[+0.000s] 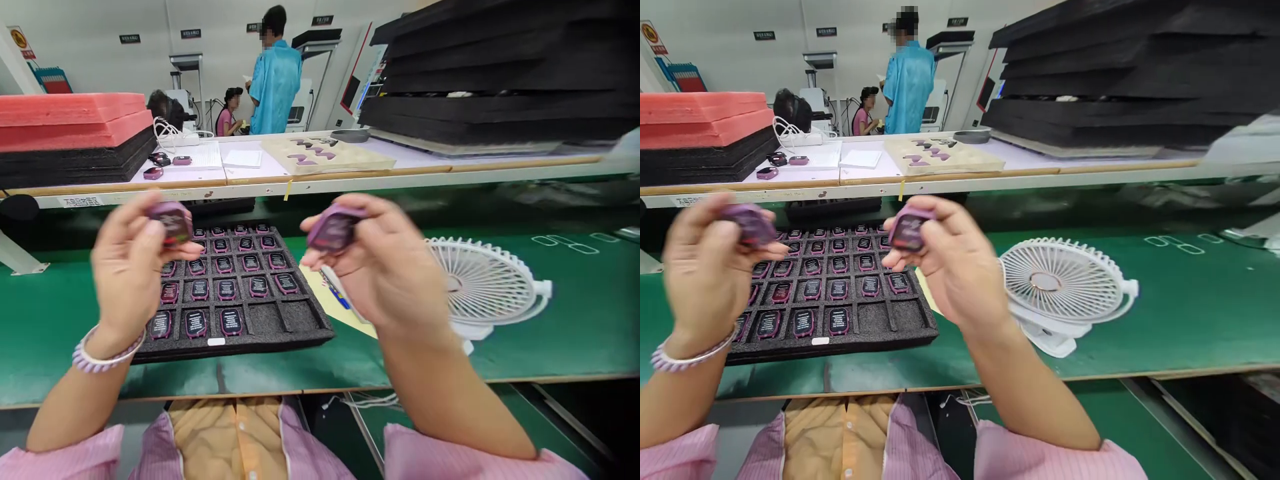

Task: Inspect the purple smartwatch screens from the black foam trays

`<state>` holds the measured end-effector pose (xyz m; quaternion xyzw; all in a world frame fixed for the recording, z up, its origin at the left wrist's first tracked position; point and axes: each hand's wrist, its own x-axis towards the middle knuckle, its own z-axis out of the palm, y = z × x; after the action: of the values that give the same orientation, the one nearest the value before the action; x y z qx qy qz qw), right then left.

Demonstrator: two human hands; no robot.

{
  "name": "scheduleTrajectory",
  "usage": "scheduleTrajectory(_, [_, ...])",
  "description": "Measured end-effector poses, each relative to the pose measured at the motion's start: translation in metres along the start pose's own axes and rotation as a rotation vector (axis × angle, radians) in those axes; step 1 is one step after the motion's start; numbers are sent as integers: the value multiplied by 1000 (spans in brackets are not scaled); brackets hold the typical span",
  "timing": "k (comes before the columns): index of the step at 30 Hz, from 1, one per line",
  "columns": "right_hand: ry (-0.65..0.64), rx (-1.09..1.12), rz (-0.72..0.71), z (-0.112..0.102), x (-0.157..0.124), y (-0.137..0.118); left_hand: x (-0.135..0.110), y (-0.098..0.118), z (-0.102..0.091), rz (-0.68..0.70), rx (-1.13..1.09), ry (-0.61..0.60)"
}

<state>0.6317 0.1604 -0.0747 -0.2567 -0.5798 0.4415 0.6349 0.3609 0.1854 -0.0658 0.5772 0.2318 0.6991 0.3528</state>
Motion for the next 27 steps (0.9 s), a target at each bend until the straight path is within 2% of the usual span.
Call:
scheduleTrajectory(3, [-34,-1,258,-11,-5,35,-11,-34,15,-302,80,-215])
scheduleTrajectory(6, [-19,-63,392,-26,-22,64,-31,-60,27,-591,94,-435])
scheduleTrajectory(8, [-26,-78,457,-35,-33,72,-43,-72,32,-709,74,-534])
scheduleTrajectory(11, [-57,-31,537,-47,-44,73,-54,-83,36,-769,107,-620])
scheduleTrajectory(14, [-90,17,588,-56,-49,70,-58,-89,38,-682,331,-728])
scheduleTrajectory(18, [-166,-63,587,-68,-56,72,-62,-91,41,-473,655,-820])
scheduleTrajectory(20, [-189,-215,523,-72,-60,75,-66,-90,43,-371,770,-865])
scheduleTrajectory(24, [-281,-663,250,-79,-65,82,-75,-88,46,-228,1013,-988])
scheduleTrajectory(27, [-390,-787,178,-87,-69,84,-80,-79,40,-79,1142,-987])
